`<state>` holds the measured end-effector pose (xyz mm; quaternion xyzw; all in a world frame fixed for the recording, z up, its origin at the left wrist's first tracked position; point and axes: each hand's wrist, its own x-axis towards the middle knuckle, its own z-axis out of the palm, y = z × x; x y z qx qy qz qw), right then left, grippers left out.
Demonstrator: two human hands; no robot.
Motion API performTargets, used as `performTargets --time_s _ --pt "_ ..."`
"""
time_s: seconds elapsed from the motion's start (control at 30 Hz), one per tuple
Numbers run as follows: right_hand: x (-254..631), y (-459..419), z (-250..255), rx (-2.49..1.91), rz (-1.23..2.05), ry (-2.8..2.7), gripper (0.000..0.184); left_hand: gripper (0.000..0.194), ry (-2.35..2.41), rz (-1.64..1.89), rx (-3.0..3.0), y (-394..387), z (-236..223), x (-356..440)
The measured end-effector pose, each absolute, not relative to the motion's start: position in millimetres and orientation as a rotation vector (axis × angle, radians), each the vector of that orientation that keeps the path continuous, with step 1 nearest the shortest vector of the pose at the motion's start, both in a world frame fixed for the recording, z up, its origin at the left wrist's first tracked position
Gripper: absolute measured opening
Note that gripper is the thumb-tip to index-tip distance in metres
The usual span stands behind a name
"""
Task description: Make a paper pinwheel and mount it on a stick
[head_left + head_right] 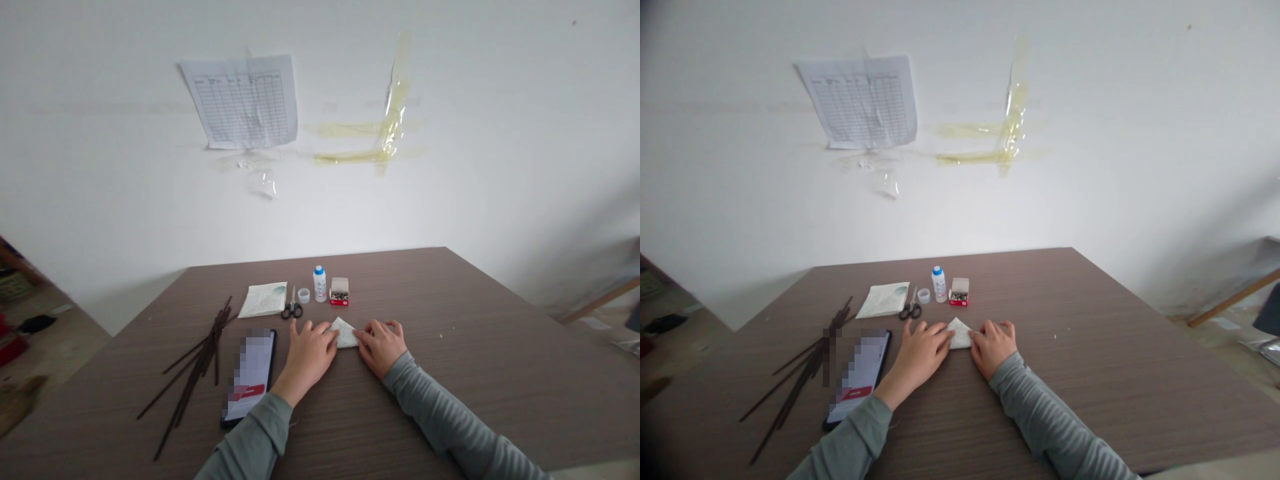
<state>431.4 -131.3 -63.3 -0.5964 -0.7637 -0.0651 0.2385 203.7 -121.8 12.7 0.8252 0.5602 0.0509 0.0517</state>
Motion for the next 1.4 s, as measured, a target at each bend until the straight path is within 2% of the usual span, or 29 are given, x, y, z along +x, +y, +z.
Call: performTargets --time_s 0.37,0.7,1.2,1.4 --pt "431.3 -133.7 -59.8 -1.628 -0.188 -2.089 0.043 0.041 1.595 0.203 2.544 -106.4 10.1 207.8" --pt "429.5 -136.6 -52.4 -1.642 -0.158 -2.078 0.038 0.053 1.599 0.202 2.539 -106.6 4.8 207.7" --pt "416.9 -129.8 -44.5 -1.776 -0.008 -1.975 0.016 0.055 1.591 0.143 2.490 -101.9 6.1 198.9" --pt "412.9 -128.2 -44.3 -1.832 0.065 -1.952 0.021 0.055 1.563 0.115 2.494 -101.5 7.8 198.2"
